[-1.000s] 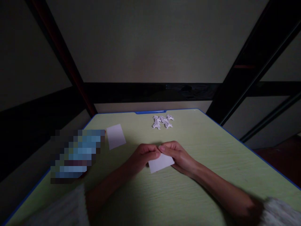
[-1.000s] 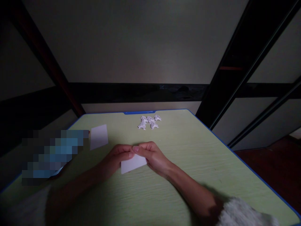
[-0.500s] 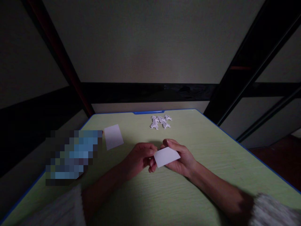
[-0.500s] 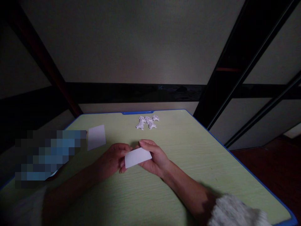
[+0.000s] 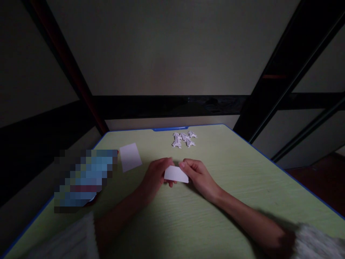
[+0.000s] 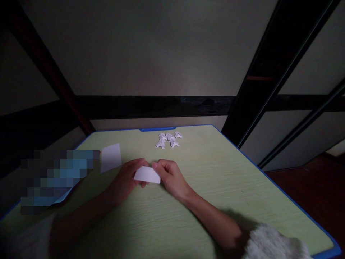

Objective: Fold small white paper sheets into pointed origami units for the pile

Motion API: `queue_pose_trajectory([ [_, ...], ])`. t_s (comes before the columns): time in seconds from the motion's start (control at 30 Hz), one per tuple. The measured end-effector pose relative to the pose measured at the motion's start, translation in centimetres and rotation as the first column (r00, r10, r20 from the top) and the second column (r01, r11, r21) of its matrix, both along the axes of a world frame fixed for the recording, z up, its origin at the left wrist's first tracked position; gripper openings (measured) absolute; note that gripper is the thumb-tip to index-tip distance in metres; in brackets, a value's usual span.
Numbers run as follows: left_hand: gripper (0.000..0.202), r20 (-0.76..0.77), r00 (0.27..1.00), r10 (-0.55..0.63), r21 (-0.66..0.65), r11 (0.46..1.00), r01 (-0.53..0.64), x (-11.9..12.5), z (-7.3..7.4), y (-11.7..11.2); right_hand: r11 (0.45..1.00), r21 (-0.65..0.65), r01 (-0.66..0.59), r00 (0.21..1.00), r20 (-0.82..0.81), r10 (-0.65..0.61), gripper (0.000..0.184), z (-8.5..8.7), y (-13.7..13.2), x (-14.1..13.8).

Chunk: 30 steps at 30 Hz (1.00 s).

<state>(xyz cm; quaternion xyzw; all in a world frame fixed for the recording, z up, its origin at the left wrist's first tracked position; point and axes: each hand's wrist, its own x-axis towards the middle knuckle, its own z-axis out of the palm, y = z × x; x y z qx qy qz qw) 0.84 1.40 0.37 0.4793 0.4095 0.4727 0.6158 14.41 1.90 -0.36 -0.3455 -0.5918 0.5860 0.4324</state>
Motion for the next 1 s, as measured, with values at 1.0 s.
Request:
queue_pose_trajectory([
  [1.0,0.027,-0.348,0.703,0.621,0.373,0.779,-0.504,-0.8,-0.3,-0.2,0.991,0.124,0.058,0.997,0.042,-0.064,0.009,0.9,-0.2,0.0],
])
